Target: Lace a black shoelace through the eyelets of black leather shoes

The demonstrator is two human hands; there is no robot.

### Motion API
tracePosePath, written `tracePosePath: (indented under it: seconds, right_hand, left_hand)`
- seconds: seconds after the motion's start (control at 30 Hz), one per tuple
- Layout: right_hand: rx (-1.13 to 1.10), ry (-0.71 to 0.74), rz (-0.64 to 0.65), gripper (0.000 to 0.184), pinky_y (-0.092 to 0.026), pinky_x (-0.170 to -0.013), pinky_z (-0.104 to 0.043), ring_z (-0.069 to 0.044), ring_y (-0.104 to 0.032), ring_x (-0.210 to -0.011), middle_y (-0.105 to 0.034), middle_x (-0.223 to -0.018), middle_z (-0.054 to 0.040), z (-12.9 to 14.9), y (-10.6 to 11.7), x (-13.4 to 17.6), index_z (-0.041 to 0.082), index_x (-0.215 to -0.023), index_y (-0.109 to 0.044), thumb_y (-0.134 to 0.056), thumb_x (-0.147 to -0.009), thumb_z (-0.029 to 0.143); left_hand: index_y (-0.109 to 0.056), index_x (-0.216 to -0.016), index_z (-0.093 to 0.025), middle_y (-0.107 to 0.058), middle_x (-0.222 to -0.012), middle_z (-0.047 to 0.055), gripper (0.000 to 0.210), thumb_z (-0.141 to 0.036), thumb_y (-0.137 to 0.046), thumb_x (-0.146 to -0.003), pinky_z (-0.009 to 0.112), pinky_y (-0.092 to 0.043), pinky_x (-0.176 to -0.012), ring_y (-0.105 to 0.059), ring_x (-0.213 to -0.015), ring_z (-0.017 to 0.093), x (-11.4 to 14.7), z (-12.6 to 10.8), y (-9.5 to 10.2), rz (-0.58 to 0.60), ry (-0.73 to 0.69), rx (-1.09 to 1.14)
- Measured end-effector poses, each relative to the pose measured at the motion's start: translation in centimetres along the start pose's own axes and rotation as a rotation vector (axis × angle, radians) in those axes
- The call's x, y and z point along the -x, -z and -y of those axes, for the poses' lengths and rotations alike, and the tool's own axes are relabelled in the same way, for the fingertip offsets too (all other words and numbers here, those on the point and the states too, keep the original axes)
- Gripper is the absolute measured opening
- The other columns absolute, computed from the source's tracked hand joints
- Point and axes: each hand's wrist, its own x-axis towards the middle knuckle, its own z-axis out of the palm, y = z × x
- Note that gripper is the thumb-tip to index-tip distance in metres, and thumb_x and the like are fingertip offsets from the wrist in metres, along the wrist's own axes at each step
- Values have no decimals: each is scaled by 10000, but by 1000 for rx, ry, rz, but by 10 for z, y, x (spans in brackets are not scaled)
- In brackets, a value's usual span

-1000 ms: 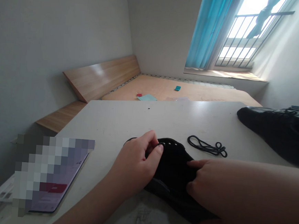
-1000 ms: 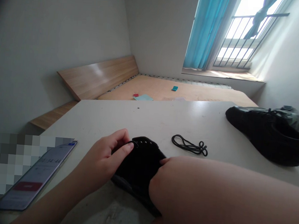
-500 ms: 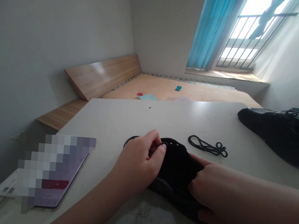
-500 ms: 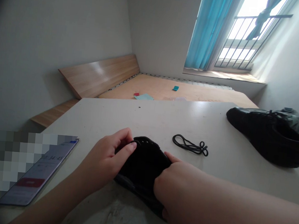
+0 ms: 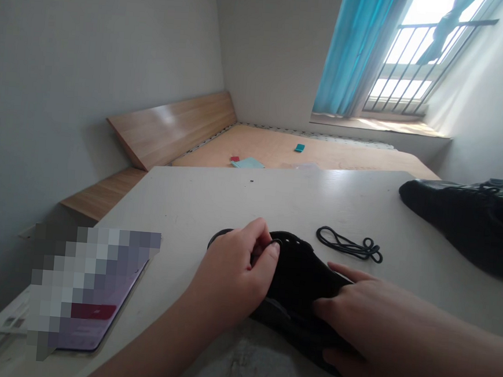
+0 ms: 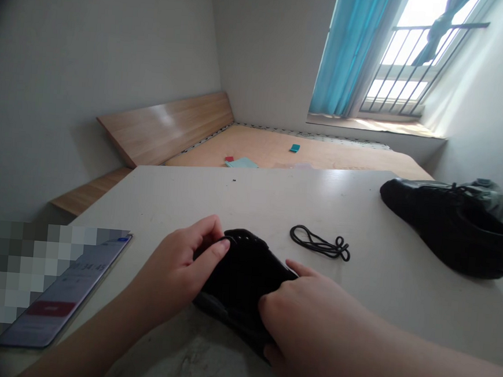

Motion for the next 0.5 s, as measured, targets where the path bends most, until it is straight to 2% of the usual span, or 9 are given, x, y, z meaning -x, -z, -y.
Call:
tracePosePath:
  seconds: [0.07, 0.13, 0.2, 0.27, 0.37, 0.5]
  right_hand:
    - [40, 13, 47, 268, -371, -1098, -488, -289, -705, -920, -752, -945, -120, 3, -2, -1, 175, -993, -754, -646, -749, 174]
    - [72, -15, 121, 351, -278, -1152, -527, -307, -701, -971, -747, -1009, -143, 5, -2, -4, 150, -1092, -732, -635, -755, 135]
    - [84, -67, 224, 278, -250, -1168, -515, -296, -720, -916, -760, -936, -125, 6, 0, -7, 155, -1018, -757, -628, -773, 129]
    - [96, -89, 272, 179, -238, -1179, -473, -281, -728, -878, -765, -849, -101, 6, 2, -11, 165, -894, -776, -641, -778, 145]
    - [105, -52, 199, 117, -283, -1161, -399, -254, -725, -835, -755, -767, -72, 5, 2, -14, 192, -757, -772, -674, -730, 134]
    - [50, -2, 66, 226, -404, -1059, -351, -223, -703, -763, -714, -653, -40, 4, -2, -9, 251, -593, -727, -628, -713, 86]
  left_hand:
    - [-431, -688, -223, -489, -547, -57, 204, -322, -457, -864, 274, -280, -534, -461, -513, 139, 0, 0, 0, -3, -3, -3]
    - [-431, -689, -224, -491, -552, -56, 206, -327, -454, -866, 275, -277, -533, -462, -519, 141, 0, 0, 0, -4, -4, -7]
    - [-430, -690, -225, -485, -549, -56, 208, -328, -451, -869, 277, -272, -531, -455, -518, 141, 0, 0, 0, -5, -4, -16]
    - [-427, -691, -225, -479, -547, -57, 208, -325, -448, -872, 278, -270, -532, -449, -518, 141, 1, -1, 0, -6, -5, -23]
    - [-427, -695, -225, -480, -547, -57, 203, -323, -451, -871, 279, -270, -533, -448, -519, 140, 1, -1, 0, -3, -6, -30]
    - [-425, -695, -225, -484, -549, -55, 202, -325, -453, -868, 281, -263, -530, -447, -518, 141, 1, -2, -1, -4, -14, -34]
